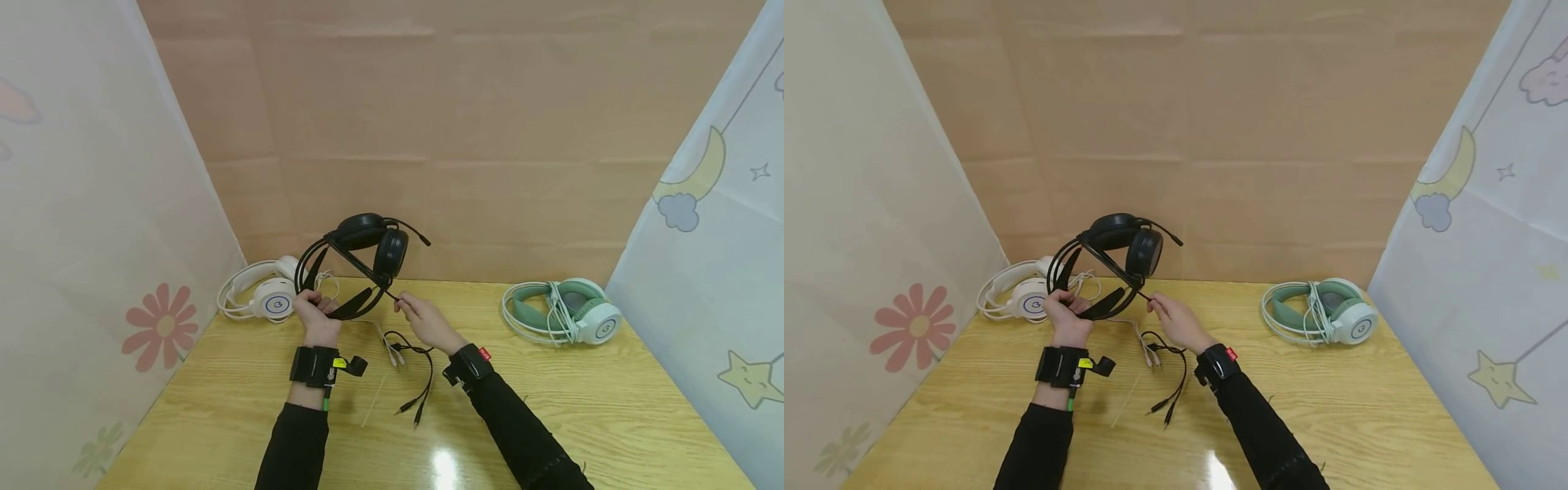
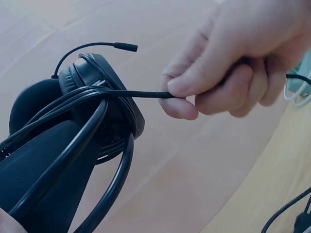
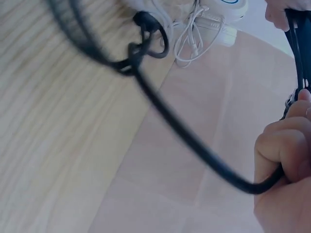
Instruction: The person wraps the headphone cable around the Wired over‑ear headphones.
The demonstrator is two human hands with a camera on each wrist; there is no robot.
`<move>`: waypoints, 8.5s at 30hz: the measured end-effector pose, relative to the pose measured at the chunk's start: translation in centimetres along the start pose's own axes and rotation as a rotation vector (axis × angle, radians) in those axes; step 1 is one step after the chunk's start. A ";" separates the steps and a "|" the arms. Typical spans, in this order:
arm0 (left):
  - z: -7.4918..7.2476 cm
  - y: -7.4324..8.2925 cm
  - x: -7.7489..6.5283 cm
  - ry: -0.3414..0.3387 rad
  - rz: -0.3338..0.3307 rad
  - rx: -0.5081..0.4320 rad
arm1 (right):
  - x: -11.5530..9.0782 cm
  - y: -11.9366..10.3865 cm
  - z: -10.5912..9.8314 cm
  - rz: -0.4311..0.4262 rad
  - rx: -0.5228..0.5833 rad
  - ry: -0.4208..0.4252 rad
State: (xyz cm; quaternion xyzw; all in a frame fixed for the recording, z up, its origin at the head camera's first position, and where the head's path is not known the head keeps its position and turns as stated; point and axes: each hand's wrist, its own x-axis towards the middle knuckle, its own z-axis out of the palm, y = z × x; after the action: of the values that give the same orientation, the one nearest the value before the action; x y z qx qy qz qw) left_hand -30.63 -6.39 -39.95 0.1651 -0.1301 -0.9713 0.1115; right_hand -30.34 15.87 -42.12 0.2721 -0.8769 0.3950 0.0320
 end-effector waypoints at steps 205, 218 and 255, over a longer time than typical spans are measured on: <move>-1.3 -1.3 1.9 0.043 0.492 0.907 | 4.9 -4.2 -4.9 0.033 -0.252 -0.117; -1.4 -0.9 2.0 0.046 0.526 0.904 | 3.8 -2.1 -5.9 0.129 0.295 -0.216; -1.4 -0.7 2.1 0.072 0.314 0.602 | 2.8 -5.0 -1.6 -0.106 -0.193 -0.292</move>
State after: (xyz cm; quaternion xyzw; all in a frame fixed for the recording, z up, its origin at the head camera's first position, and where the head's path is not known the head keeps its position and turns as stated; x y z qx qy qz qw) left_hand -32.17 -6.53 -42.00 0.2026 -0.4309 -0.8538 0.2106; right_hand -30.44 13.07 -36.86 0.3680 -0.8906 0.2628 -0.0491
